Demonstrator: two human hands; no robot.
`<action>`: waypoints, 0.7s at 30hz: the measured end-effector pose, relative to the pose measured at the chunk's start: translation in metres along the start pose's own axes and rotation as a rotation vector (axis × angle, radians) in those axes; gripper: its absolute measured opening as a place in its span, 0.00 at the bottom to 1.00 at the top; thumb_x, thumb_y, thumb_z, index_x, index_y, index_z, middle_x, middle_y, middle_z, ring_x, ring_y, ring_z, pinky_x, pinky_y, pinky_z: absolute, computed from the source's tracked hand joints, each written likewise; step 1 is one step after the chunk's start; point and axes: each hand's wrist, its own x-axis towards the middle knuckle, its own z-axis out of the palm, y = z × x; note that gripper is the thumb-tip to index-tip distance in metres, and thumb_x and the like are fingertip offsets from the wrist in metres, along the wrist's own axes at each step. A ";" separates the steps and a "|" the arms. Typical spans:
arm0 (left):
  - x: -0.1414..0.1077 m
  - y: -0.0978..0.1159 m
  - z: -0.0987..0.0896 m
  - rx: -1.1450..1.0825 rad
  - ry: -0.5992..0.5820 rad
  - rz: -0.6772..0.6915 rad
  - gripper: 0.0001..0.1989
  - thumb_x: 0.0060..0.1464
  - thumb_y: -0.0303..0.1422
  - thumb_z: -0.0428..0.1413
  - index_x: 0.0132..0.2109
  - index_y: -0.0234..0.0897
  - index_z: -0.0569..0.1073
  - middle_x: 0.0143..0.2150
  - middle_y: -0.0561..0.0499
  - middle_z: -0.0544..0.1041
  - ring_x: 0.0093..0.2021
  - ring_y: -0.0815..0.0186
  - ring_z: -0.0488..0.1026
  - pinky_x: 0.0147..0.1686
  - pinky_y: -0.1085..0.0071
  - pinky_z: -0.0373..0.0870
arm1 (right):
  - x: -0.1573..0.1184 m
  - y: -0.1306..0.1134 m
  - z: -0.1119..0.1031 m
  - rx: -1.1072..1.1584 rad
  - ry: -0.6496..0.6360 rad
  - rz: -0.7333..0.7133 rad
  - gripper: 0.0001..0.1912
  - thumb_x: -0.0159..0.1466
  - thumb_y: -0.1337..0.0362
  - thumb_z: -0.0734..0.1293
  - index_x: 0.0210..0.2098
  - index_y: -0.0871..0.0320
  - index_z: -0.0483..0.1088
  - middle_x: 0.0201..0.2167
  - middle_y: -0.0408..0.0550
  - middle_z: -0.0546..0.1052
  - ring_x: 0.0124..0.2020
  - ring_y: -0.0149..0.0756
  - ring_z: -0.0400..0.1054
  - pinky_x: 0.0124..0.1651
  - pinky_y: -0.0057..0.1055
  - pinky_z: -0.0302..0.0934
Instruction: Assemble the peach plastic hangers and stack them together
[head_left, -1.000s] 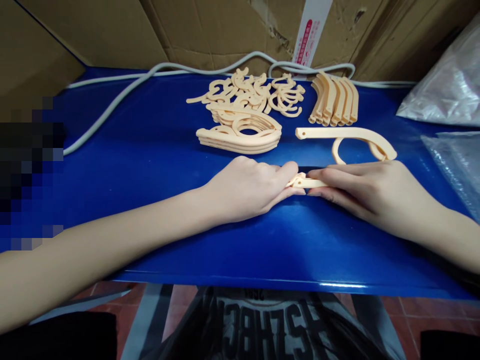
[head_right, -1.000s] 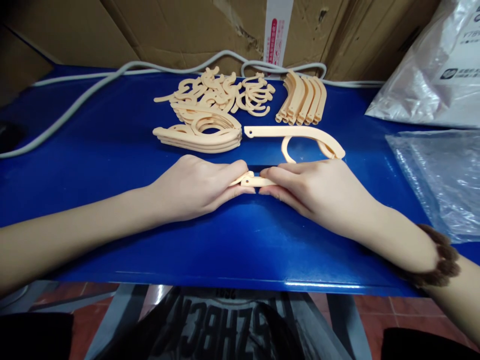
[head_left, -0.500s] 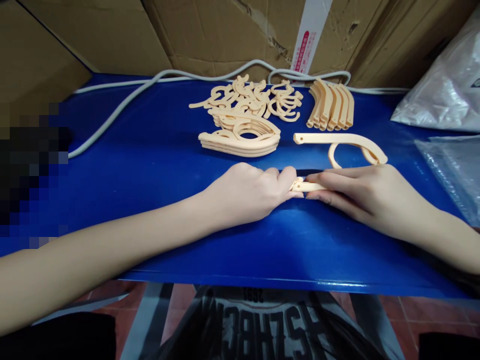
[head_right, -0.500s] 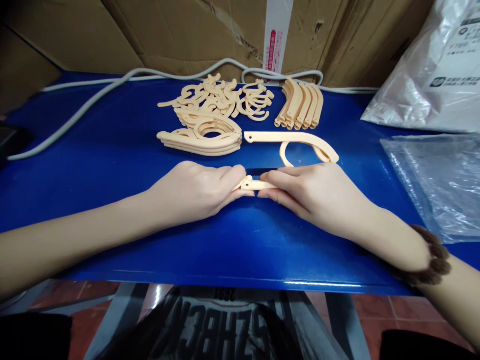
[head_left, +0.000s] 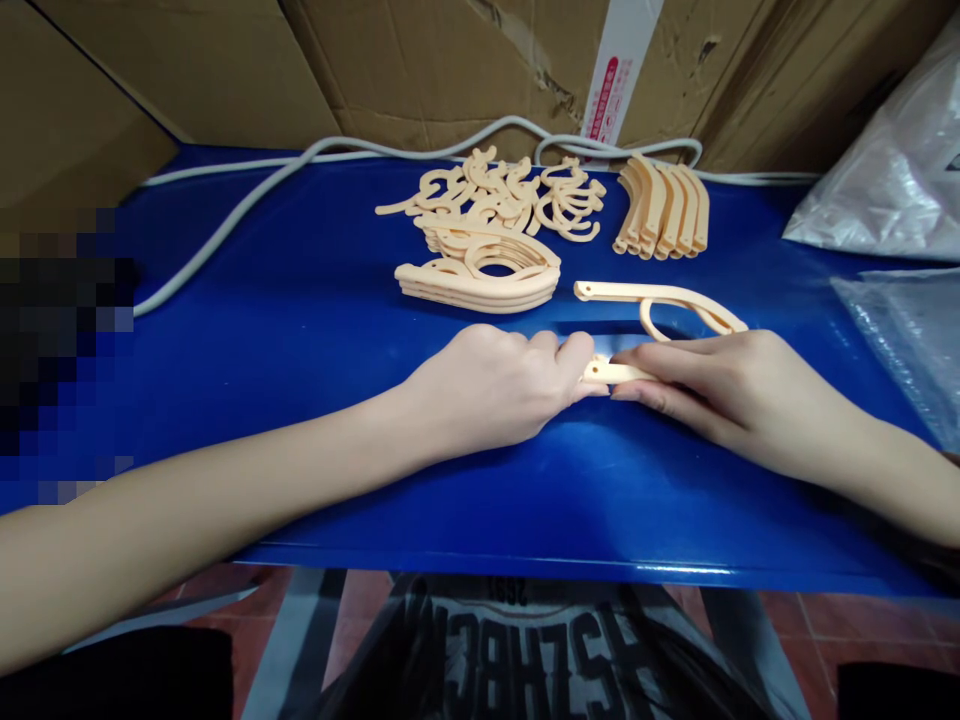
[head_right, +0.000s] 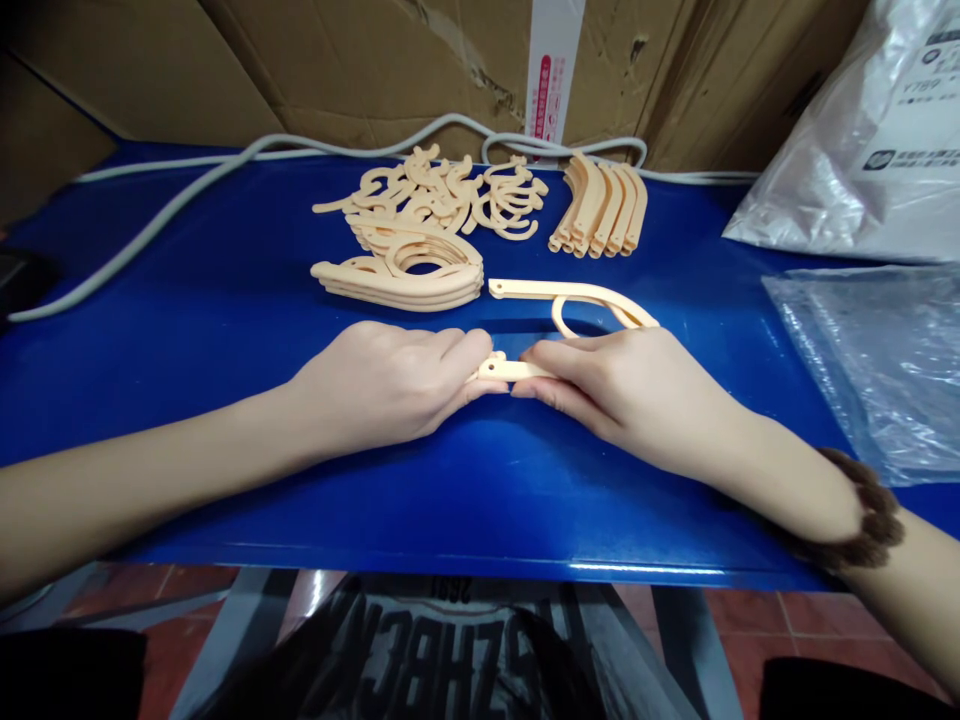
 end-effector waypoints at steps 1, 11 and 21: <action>0.000 0.000 0.000 -0.017 -0.002 -0.014 0.23 0.82 0.39 0.42 0.40 0.34 0.74 0.25 0.48 0.77 0.22 0.63 0.76 0.20 0.69 0.48 | 0.000 0.000 0.000 -0.005 0.003 -0.004 0.25 0.82 0.48 0.57 0.42 0.57 0.78 0.29 0.47 0.81 0.26 0.36 0.75 0.31 0.31 0.59; 0.004 -0.001 0.001 -0.140 -0.131 -0.087 0.22 0.81 0.46 0.44 0.45 0.36 0.75 0.27 0.49 0.82 0.24 0.62 0.78 0.22 0.68 0.48 | -0.001 0.000 0.000 -0.059 0.015 0.011 0.27 0.82 0.48 0.56 0.42 0.56 0.79 0.31 0.48 0.83 0.29 0.38 0.77 0.32 0.32 0.60; 0.000 -0.002 0.002 -0.068 -0.039 -0.032 0.22 0.82 0.41 0.43 0.44 0.36 0.75 0.24 0.50 0.77 0.20 0.63 0.73 0.21 0.68 0.45 | 0.000 0.001 -0.001 0.048 0.017 0.021 0.27 0.81 0.46 0.58 0.43 0.57 0.80 0.30 0.47 0.82 0.28 0.38 0.76 0.32 0.32 0.60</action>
